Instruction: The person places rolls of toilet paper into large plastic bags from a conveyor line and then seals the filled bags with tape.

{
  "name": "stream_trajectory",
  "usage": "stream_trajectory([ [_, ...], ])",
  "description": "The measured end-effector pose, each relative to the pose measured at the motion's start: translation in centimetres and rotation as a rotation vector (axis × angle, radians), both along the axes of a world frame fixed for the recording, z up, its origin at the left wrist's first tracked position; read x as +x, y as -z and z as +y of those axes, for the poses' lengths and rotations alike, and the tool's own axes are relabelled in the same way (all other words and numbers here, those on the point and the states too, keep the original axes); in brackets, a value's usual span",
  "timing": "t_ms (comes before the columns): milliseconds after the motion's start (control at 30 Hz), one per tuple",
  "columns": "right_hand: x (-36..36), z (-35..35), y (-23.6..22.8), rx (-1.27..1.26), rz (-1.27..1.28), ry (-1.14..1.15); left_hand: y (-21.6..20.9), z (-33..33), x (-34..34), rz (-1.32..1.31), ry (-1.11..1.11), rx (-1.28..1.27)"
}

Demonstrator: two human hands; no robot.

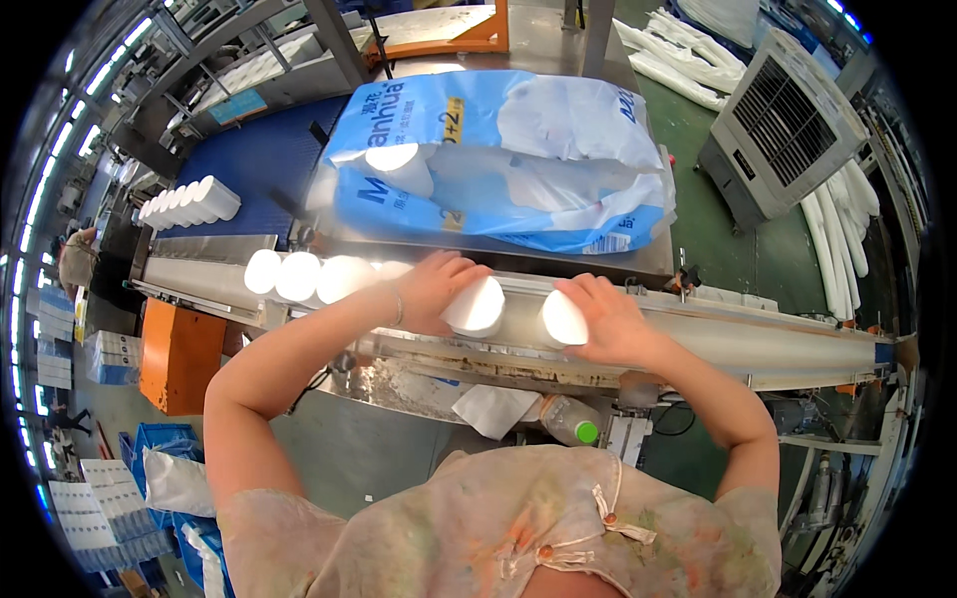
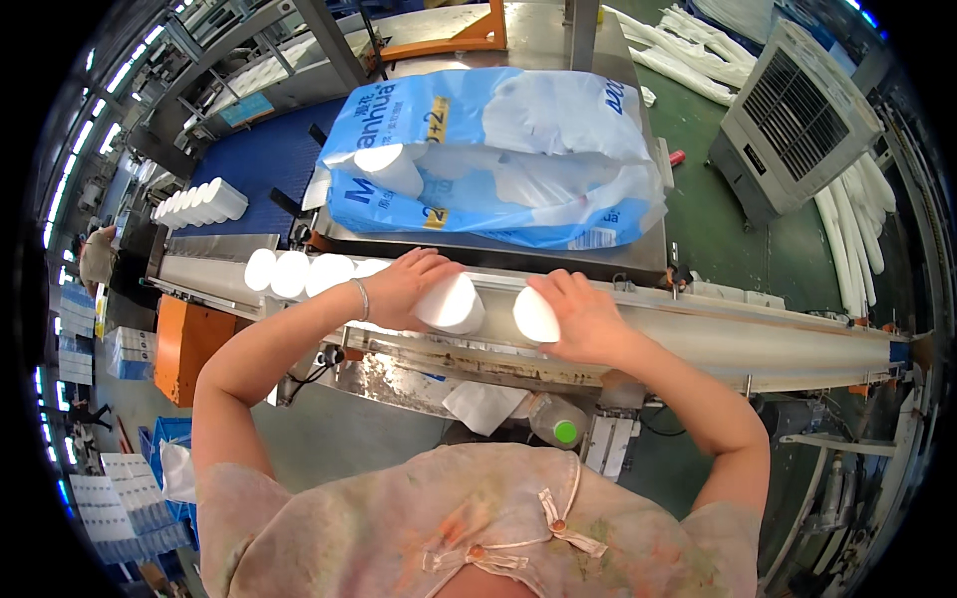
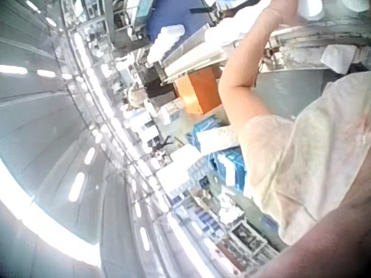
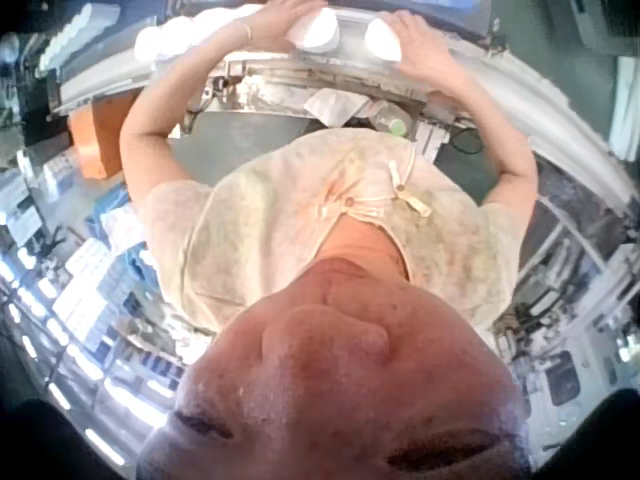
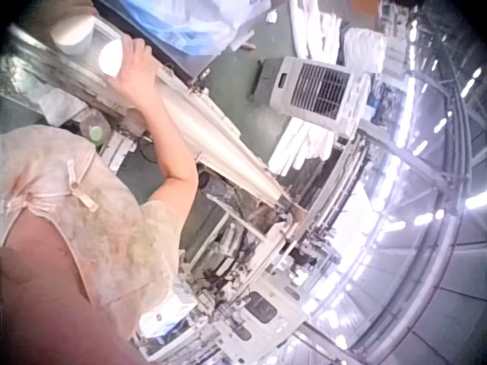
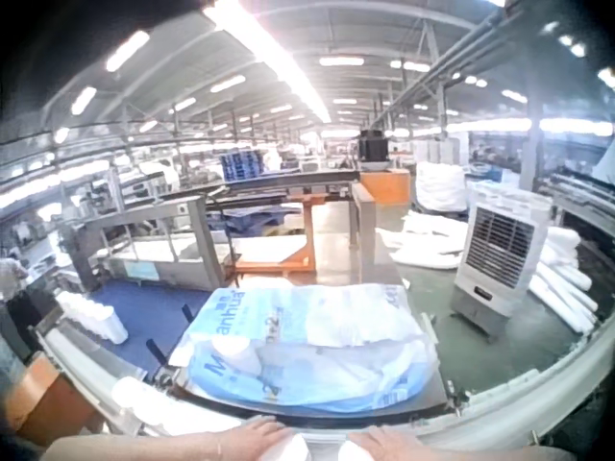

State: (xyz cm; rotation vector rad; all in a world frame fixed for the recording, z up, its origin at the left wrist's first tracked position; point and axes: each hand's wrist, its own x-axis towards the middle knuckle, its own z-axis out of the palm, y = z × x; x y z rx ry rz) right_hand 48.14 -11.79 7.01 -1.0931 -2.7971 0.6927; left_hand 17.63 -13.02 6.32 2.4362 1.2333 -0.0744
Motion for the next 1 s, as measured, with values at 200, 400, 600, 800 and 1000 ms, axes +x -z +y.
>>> stream_trajectory([
  [200, -8.5, 13.1, 4.4, -0.098, 0.393, -0.030, -1.7, 9.3, -5.5, -0.343, -0.395, 0.021],
  [400, -18.1, 26.1, 8.9, 0.069, 0.076, 0.243, 4.0, 18.3, -7.2, -0.027, -0.185, 0.650],
  [600, -30.0, 29.7, 2.1, -0.207, -0.207, 0.034, 2.8, 16.5, -14.0, 0.178, -0.287, 0.324],
  [800, -33.3, 27.9, 1.0, -0.191, -0.068, -0.141, 0.6, 12.8, -14.5, 0.268, -0.120, 0.256],
  [1000, -32.2, 30.0, 9.6, -0.272, 0.027, 0.366, 0.5, 11.4, -10.2, 0.162, -0.303, 0.359],
])
